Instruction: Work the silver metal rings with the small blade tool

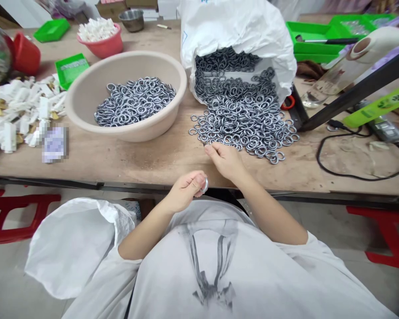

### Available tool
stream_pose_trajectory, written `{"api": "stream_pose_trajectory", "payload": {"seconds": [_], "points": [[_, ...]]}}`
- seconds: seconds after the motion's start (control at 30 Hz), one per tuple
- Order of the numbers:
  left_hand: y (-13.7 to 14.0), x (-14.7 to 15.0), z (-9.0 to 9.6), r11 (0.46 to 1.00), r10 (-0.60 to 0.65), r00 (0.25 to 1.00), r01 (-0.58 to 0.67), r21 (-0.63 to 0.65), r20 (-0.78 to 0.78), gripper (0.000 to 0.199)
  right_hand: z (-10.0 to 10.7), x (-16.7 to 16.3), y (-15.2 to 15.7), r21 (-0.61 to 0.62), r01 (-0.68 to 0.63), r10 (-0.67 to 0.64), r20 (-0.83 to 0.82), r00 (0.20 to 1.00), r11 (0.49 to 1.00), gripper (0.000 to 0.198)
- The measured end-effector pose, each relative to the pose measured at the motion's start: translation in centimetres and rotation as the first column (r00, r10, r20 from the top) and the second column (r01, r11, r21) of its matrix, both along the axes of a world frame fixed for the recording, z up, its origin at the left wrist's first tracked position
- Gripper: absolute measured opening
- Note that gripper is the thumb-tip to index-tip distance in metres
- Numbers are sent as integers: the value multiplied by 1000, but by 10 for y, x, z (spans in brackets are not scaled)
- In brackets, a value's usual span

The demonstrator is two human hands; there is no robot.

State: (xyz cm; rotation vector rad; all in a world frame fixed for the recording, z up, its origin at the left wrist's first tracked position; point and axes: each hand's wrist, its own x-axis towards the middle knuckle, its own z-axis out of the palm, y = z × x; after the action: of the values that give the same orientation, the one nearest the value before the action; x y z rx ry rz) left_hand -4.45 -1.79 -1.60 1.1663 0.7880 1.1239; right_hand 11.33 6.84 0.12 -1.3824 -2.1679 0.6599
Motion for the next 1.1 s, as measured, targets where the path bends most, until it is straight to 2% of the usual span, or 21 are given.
{"api": "stream_pose_trajectory", "payload": {"seconds": [0.13,0.27,0.33,0.4,0.47,0.5,0.57,0.63,0.67,0.7,0.77,0.87,0.97,1.1], "points": [[2,-2,-1,990,111,992,-104,-100,67,45,7,-22,35,62,42,-56,255,965,997,36],[6,-5,4,964,199,971,-169,-208,133,36,8,-58,65,131,-45,-14,422,906,990,39],[8,-9,8,931,265,950,-207,-299,167,34,6,-69,77,122,-47,-17,483,875,991,31],[9,-14,12,884,328,921,-220,-411,212,30,6,-70,81,121,-37,-25,473,881,992,28],[12,-19,14,837,362,896,-192,-513,256,28,8,-63,77,80,-41,10,359,933,996,22],[13,-20,15,820,366,890,-169,-547,273,27,10,-57,71,17,-62,55,247,967,998,18],[15,-18,15,807,348,893,-130,-576,285,31,12,-45,52,-170,-180,167,-89,982,969,21],[16,-11,15,819,297,914,-95,-567,276,40,11,-34,27,-309,-393,218,-473,853,866,27],[17,-7,15,828,264,927,-76,-556,268,45,9,-31,15,-339,-455,187,-595,782,823,28],[17,-2,15,837,235,937,-59,-544,259,50,7,-28,4,-348,-464,134,-666,734,814,30],[15,6,17,852,204,946,-46,-522,250,57,0,-26,-12,-359,-421,39,-721,691,833,34],[13,11,20,870,209,946,-65,-489,248,58,-7,-23,-22,-327,-325,-6,-714,700,887,34],[10,11,22,886,244,946,-128,-446,213,56,-9,-18,-24,-176,-231,39,-711,702,957,33],[7,14,22,885,340,928,-260,-386,156,48,-5,-15,-28,-37,-228,156,-623,767,973,29]]}}
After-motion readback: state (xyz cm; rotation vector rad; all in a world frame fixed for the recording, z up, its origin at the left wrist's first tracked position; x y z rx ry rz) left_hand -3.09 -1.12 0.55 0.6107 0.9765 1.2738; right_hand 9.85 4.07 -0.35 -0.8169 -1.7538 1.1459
